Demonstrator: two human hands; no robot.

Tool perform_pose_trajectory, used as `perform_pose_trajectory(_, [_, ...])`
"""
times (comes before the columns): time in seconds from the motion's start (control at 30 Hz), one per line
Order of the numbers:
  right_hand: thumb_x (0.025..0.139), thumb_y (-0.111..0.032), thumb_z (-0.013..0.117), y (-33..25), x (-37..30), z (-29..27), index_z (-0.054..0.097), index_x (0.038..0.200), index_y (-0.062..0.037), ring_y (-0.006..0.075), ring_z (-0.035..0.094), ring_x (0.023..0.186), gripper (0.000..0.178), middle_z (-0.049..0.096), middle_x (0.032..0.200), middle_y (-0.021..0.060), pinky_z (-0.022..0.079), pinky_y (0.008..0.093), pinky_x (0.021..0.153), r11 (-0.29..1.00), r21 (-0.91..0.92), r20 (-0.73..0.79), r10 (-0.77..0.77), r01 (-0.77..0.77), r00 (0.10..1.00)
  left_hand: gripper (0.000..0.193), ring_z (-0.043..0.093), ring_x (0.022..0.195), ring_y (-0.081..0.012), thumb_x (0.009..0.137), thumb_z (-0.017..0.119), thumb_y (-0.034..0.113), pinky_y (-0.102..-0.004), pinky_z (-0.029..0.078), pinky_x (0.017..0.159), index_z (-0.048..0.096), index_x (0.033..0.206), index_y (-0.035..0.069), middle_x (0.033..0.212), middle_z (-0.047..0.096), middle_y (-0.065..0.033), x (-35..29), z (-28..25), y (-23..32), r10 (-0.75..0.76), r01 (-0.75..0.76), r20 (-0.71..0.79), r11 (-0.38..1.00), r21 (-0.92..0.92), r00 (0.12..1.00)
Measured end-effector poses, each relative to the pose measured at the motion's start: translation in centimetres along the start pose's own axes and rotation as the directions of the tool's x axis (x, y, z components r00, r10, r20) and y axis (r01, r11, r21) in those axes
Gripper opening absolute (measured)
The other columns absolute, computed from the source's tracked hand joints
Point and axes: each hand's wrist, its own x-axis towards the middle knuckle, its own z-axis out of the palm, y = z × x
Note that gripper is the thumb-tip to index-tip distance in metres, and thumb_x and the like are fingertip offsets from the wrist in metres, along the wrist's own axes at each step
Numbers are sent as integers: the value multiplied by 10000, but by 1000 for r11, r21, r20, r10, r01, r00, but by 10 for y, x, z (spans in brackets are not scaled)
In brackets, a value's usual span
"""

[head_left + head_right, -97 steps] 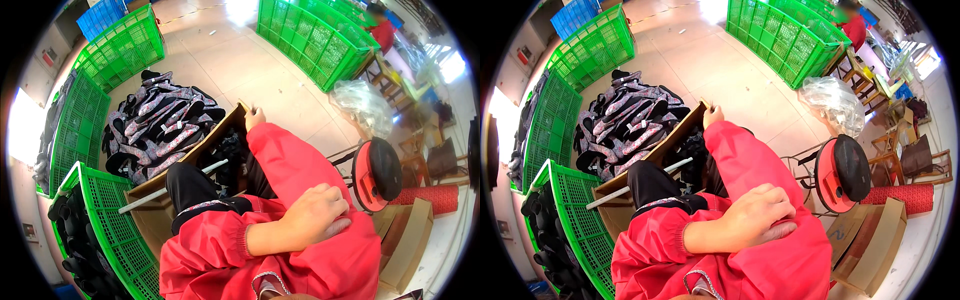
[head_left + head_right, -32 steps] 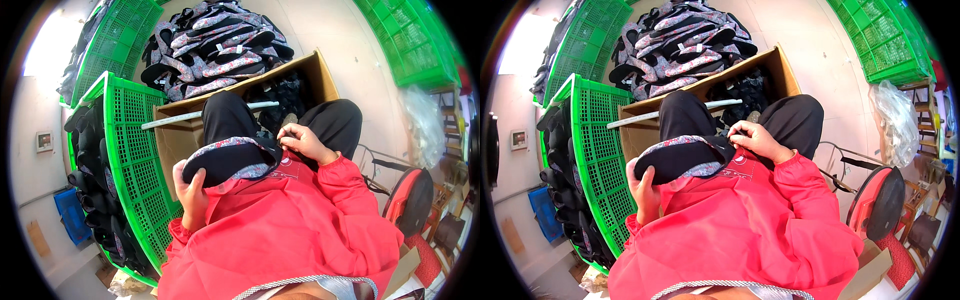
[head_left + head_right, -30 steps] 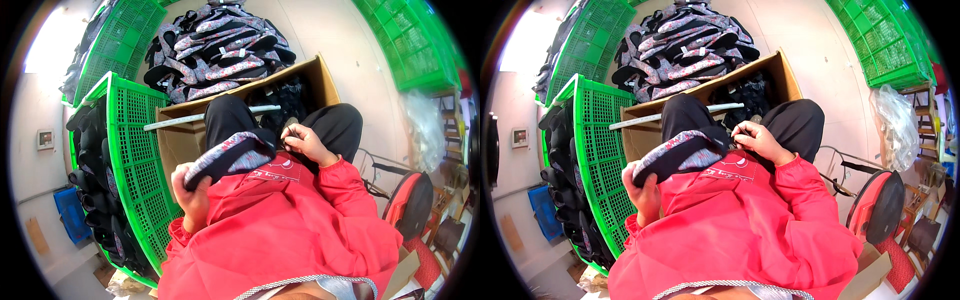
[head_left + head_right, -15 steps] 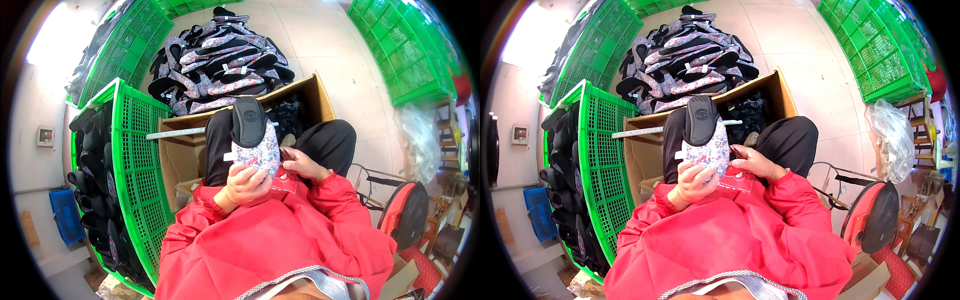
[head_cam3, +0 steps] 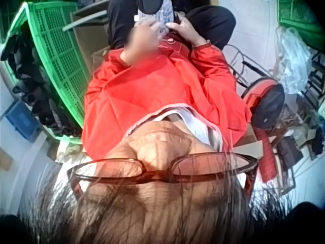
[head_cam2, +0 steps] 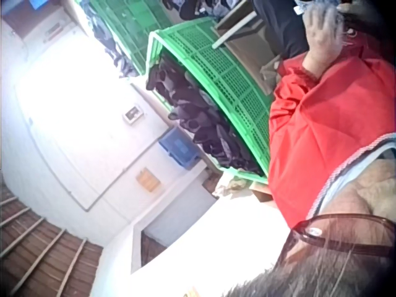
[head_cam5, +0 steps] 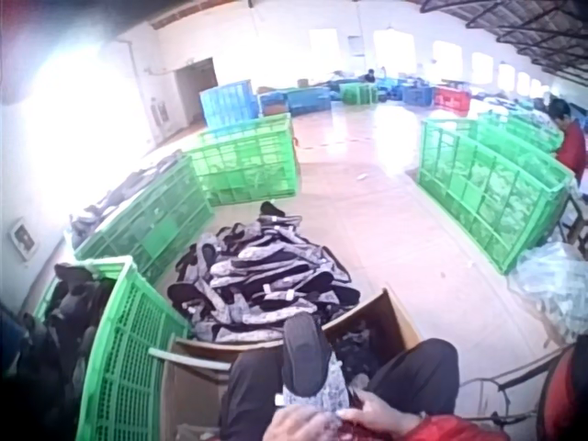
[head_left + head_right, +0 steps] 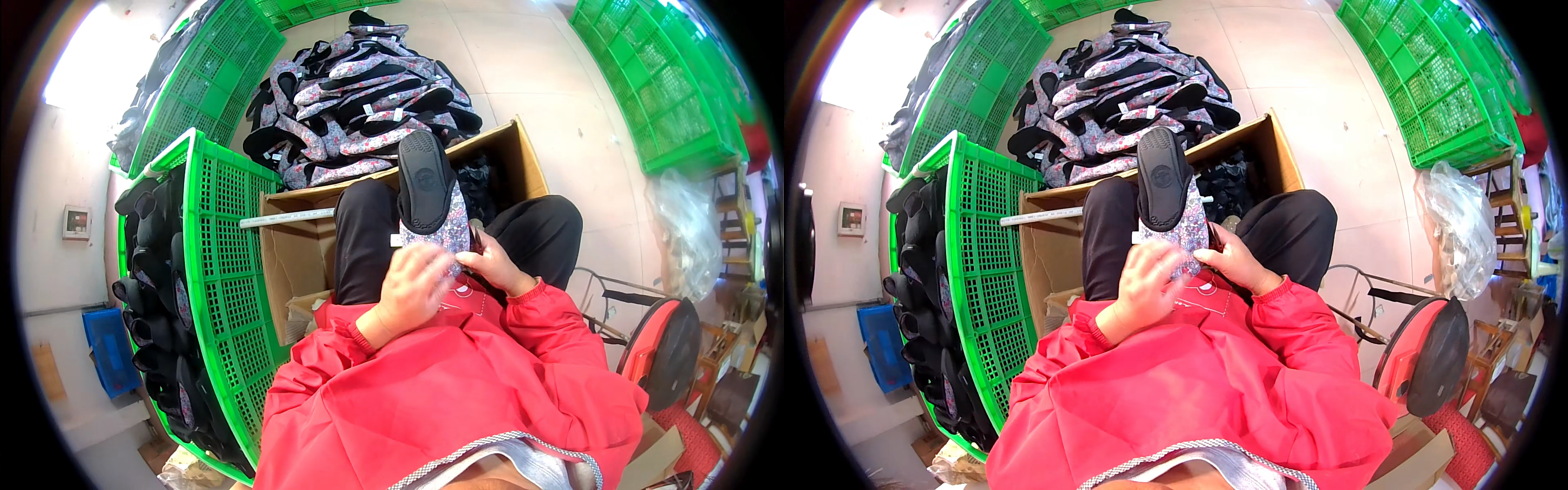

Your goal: The person sits on the floor and sews the upper fabric onto the sole of a slipper using a needle and thread. They repeatedly pick up slippers from a cardboard box, stitch the components together, and place the finished items into a green plastic crate.

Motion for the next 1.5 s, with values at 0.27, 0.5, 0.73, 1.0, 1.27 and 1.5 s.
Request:
perform_pose_trajectory(0.27, [912,-120,659,6,1,-5,484,1369,17,122,550,1124,509,598,1256,54,427,310,1018,985,-174,39,13,-6,999,274,614,916,-319,723,738,7,-394,488,834,643,979,33,968,653,-121,17,-7,-19,-200,204,-149,979,14,969])
perform_pose_trajectory(0.5, [917,-137,640,0,-1,-1,469,1389,21,141,550,1166,526,591,1295,55,415,327,1039,998,-58,26,9,-7,1000,226,610,816,-281,714,720,-60,-372,483,748,629,898,33,861,630,-92,3,-17,-42,-410,421,-316,906,-34,856])
perform_pose_trajectory(0.73, [918,-128,634,0,0,-1,478,1381,16,139,556,1155,509,598,1284,55,423,324,1033,1000,-30,27,9,-9,1000,198,602,819,-274,716,774,18,-366,479,751,690,891,58,857,627,-80,6,-27,-45,-357,383,-281,923,41,891])
perform_pose_trajectory(1.0, [924,-143,644,-1,-1,-1,495,1353,23,129,558,1139,483,603,1271,55,429,320,1026,998,-61,80,27,-23,996,159,591,838,-288,742,776,83,-386,468,729,652,840,63,842,618,-67,15,-17,-47,-343,378,-224,916,134,912])
perform_pose_trajectory(1.27, [904,-148,650,-10,-4,-6,534,1298,35,104,565,1029,449,627,1144,45,460,285,938,949,-308,-12,-70,63,997,166,597,874,-320,743,722,9,-409,482,794,637,884,27,885,622,-104,33,-10,-28,-25,57,-232,990,130,972])
perform_pose_trajectory(1.5, [871,-185,617,-49,-16,-11,587,1135,41,67,540,848,349,616,948,11,463,230,752,888,-450,-96,52,-90,994,307,579,707,-124,814,793,131,-276,508,648,610,1001,-28,826,621,-64,41,22,-15,-516,520,88,813,-263,852])
